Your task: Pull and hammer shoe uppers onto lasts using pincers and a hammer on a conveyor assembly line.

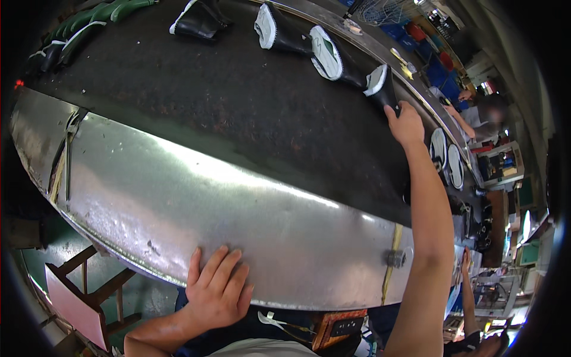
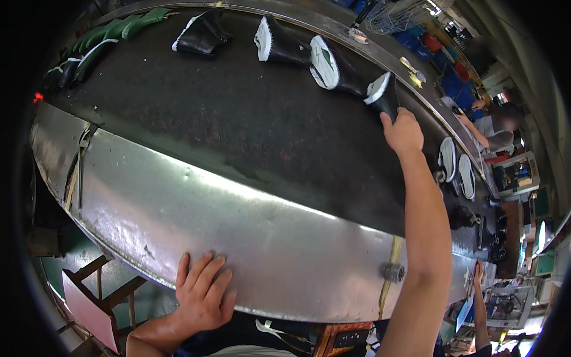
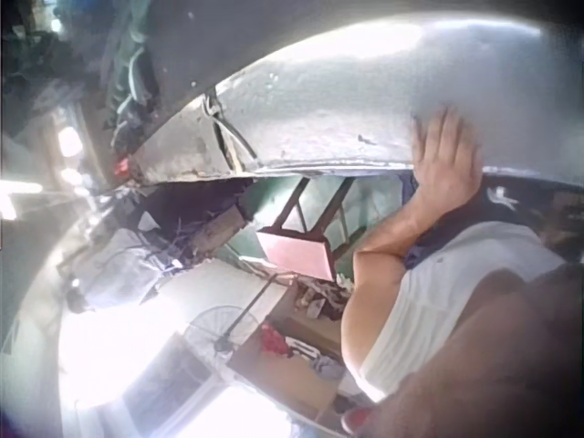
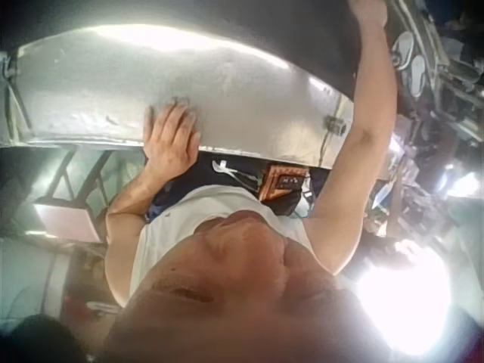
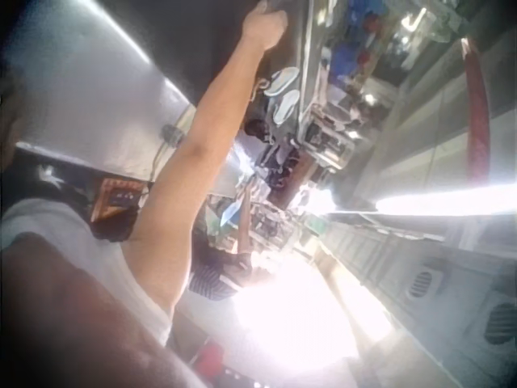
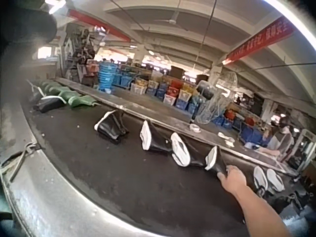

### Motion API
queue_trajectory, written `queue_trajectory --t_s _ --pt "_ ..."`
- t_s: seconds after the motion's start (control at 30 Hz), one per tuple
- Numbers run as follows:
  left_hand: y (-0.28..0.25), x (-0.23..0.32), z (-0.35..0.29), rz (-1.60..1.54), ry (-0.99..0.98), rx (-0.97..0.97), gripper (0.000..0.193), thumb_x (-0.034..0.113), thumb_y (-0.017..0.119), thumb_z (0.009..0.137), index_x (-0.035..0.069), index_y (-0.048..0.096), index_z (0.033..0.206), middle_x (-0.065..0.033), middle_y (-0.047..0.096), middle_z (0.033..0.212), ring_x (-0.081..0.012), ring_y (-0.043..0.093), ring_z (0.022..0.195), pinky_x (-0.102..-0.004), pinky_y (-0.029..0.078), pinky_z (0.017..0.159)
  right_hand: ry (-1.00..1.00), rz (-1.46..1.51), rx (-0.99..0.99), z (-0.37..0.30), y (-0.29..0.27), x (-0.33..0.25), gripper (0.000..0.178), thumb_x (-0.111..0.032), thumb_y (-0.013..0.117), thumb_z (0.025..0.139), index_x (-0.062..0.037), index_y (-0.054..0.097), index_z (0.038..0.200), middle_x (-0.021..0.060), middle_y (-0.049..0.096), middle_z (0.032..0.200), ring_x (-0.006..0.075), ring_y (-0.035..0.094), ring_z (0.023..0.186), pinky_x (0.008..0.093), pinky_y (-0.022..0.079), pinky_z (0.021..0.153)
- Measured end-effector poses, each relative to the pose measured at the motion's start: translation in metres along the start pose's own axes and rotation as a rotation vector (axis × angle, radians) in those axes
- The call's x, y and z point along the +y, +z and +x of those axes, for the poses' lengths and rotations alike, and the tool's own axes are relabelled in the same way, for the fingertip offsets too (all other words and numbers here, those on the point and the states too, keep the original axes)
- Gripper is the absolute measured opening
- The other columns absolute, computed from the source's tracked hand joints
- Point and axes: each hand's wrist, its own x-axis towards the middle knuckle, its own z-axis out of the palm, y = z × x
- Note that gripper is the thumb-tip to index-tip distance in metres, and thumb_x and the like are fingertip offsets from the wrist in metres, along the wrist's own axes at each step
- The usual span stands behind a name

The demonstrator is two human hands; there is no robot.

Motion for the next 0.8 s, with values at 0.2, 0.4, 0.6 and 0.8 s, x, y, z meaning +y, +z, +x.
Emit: queue_trajectory --t_s 0.2,0.4,0.6,0.8 --pt "0.001 -0.001 -0.002 0.036 -0.037 -0.033 0.028 0.028 0.067 0.082 0.008 0.071 0.101 -0.0139 0.068 0.120 -0.0336 0.064 0.116 -0.0617 0.030 0.114 0.325 0.255 0.063 0.089 0.084 -0.025 0.089 -0.059 0.067 0.087 0.0061 0.046 0.145 0.0245 0.050 0.149 0.0367 0.048 0.139 0.0454 0.041 0.113" --pt "-0.003 -0.002 0.002 -0.014 -0.041 -0.082 0.032 0.026 0.062 0.094 0.004 0.069 0.115 -0.0182 0.064 0.132 -0.0389 0.056 0.129 -0.0671 0.028 0.114 0.378 0.190 0.171 0.117 0.130 -0.011 0.080 -0.052 0.070 0.084 0.0000 0.052 0.142 0.0227 0.052 0.148 0.0369 0.052 0.135 0.0474 0.045 0.109" --pt "-0.003 -0.009 -0.002 0.001 -0.020 -0.090 0.035 0.030 0.062 0.095 0.004 0.068 0.119 -0.0192 0.062 0.136 -0.0387 0.055 0.132 -0.0679 0.025 0.115 0.289 0.079 0.263 0.090 0.122 0.066 0.032 -0.026 0.056 0.094 -0.0087 0.076 0.111 0.0225 0.073 0.109 0.0412 0.069 0.106 0.0491 0.052 0.096" --pt "-0.006 -0.014 -0.001 0.001 -0.009 -0.012 0.030 0.026 0.065 0.082 0.005 0.068 0.103 -0.0170 0.066 0.122 -0.0384 0.062 0.119 -0.0625 0.032 0.112 0.235 0.291 0.248 0.013 0.041 0.102 0.028 -0.026 0.064 0.094 -0.0057 0.077 0.108 0.0192 0.075 0.103 0.0359 0.072 0.101 0.0440 0.054 0.093"
